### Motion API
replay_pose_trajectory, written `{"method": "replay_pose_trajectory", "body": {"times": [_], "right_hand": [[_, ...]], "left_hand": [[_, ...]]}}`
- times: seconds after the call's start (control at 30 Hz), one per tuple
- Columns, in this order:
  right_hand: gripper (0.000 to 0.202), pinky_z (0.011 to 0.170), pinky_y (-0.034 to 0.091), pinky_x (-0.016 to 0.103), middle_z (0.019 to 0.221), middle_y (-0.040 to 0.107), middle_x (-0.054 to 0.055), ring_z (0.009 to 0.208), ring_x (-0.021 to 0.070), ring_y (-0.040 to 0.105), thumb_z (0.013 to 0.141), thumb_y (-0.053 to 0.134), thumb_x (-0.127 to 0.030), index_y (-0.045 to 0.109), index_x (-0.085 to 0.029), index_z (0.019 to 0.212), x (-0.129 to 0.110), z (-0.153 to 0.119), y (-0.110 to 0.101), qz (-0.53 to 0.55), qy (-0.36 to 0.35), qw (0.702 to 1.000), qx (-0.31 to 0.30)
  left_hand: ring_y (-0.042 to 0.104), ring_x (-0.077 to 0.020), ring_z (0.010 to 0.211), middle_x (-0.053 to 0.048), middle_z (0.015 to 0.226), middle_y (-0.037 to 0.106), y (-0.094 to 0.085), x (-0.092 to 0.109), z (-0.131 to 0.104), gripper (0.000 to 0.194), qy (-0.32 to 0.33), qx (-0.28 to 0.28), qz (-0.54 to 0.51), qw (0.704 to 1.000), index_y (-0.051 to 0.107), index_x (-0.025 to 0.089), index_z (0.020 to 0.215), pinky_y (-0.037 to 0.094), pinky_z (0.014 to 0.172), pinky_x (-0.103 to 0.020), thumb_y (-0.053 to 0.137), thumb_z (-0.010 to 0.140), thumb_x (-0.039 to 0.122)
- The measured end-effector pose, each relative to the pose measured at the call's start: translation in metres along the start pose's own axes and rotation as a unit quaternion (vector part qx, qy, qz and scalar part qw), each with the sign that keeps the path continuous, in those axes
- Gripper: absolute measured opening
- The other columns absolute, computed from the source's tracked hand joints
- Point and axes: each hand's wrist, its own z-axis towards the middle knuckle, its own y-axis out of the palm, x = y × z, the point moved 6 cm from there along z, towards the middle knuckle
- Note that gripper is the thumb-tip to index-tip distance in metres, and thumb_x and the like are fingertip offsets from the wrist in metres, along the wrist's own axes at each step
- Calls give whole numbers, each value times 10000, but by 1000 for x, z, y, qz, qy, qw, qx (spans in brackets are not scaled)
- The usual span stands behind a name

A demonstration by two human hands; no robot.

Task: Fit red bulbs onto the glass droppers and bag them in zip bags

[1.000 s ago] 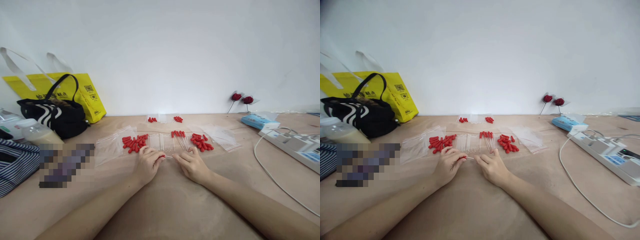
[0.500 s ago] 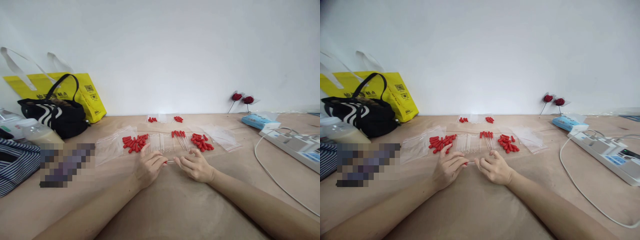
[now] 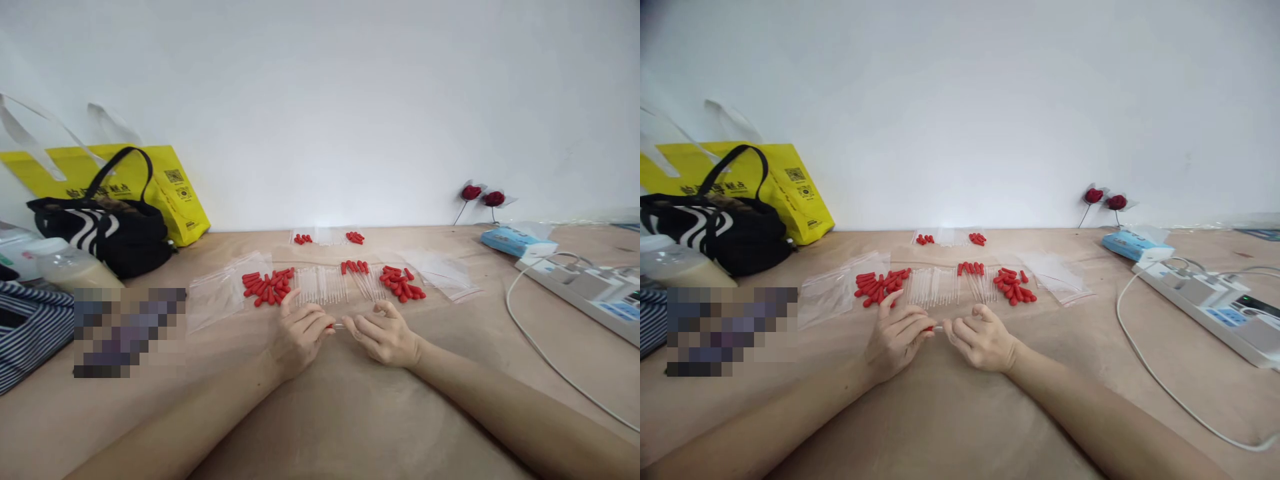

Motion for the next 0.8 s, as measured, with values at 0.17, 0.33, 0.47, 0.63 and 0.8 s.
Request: {"method": "replay_pose_trajectory", "body": {"times": [0.17,0.33,0.47,0.63,0.8], "right_hand": [[188,677,302,292,590,576,-29,525,68,452,850,398,-92,572,-106,918,2,1,3,3,19,1000,0],[198,757,294,320,645,619,-27,575,73,482,854,398,-113,574,-151,938,8,3,1,-13,50,999,-5],[193,808,280,346,670,636,-31,606,82,491,841,424,-109,573,-159,953,10,1,-2,-25,56,998,-4],[178,826,279,345,642,622,-31,625,83,492,831,442,-106,575,-143,944,8,-3,1,-12,53,999,-3],[150,788,295,312,594,587,-39,577,69,474,825,455,-101,580,-150,892,5,-3,3,-12,51,999,10]], "left_hand": [[604,-122,696,33,671,665,1,-2,2,158,-11,-3,-8,1000,586,188,786,180,1010,-450,443,851,185],[603,-165,797,15,782,691,-4,-15,2,155,-33,7,-2,999,597,204,893,152,1018,-475,523,818,317],[589,-186,852,26,855,690,-9,-19,2,132,-21,6,19,1000,615,251,888,136,1014,-489,544,803,322],[593,-139,764,48,706,673,-5,-12,4,122,-42,-18,-12,999,598,223,776,105,1022,-473,489,831,225],[582,-132,730,33,685,652,-1,-8,4,144,-56,-31,-23,998,570,192,746,112,1013,-472,455,833,197]]}}
